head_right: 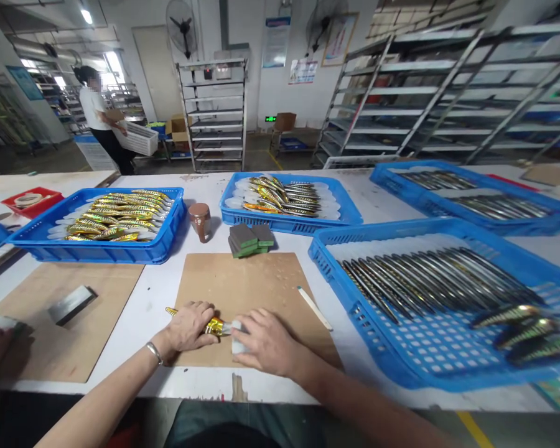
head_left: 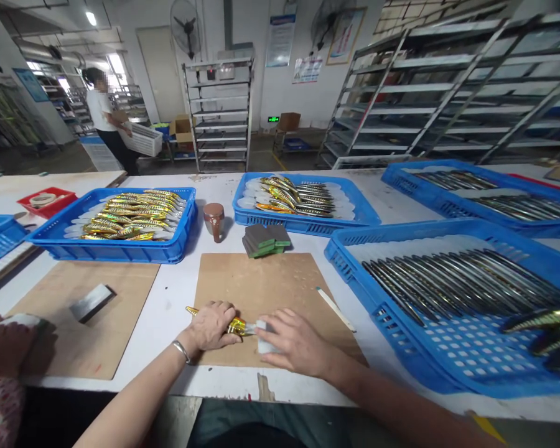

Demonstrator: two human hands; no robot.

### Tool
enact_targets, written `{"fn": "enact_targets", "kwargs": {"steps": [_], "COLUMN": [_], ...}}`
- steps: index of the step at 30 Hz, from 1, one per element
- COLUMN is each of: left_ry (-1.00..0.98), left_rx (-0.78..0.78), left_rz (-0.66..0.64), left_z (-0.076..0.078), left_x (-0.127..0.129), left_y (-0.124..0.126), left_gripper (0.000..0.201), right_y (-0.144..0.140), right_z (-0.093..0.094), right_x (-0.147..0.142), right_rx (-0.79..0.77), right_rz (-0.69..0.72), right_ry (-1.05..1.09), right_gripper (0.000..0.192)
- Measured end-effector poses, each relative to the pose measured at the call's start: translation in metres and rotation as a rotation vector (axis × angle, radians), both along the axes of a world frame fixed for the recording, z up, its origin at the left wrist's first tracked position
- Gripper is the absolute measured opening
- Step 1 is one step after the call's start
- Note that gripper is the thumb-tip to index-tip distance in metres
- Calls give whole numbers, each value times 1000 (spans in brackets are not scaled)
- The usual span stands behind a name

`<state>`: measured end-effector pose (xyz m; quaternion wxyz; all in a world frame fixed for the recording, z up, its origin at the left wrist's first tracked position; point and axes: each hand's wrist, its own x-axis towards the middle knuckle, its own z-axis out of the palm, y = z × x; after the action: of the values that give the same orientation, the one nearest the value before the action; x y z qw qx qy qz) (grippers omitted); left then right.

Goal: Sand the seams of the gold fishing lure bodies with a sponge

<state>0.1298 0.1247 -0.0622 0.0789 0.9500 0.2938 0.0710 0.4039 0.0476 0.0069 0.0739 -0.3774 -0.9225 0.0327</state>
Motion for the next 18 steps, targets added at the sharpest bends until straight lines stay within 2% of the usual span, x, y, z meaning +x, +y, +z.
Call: {"fn": "enact_targets", "kwargs": {"steps": [4, 6, 11, 18], "left_ry": [37, 45, 14, -13], "left_rx": [-6, -10, -30, -30], "left_rz": [38, 42, 47, 44], "left_z": [4, 4, 1, -4], "left_x": [3, 5, 8, 8], "left_y": [-3, -4, -5, -4], "left_gripper": [60, 60, 65, 66], "right_y": [4, 2, -7, 3], "right_z": [3, 5, 18, 9], "right_x": [-36, -32, -2, -37], "right_rx": [30, 26, -26, -82], "right_rz": [73, 92, 88, 105], "right_ry": [-149, -152, -175, -237], "right_gripper": [50, 49, 46, 53]}}
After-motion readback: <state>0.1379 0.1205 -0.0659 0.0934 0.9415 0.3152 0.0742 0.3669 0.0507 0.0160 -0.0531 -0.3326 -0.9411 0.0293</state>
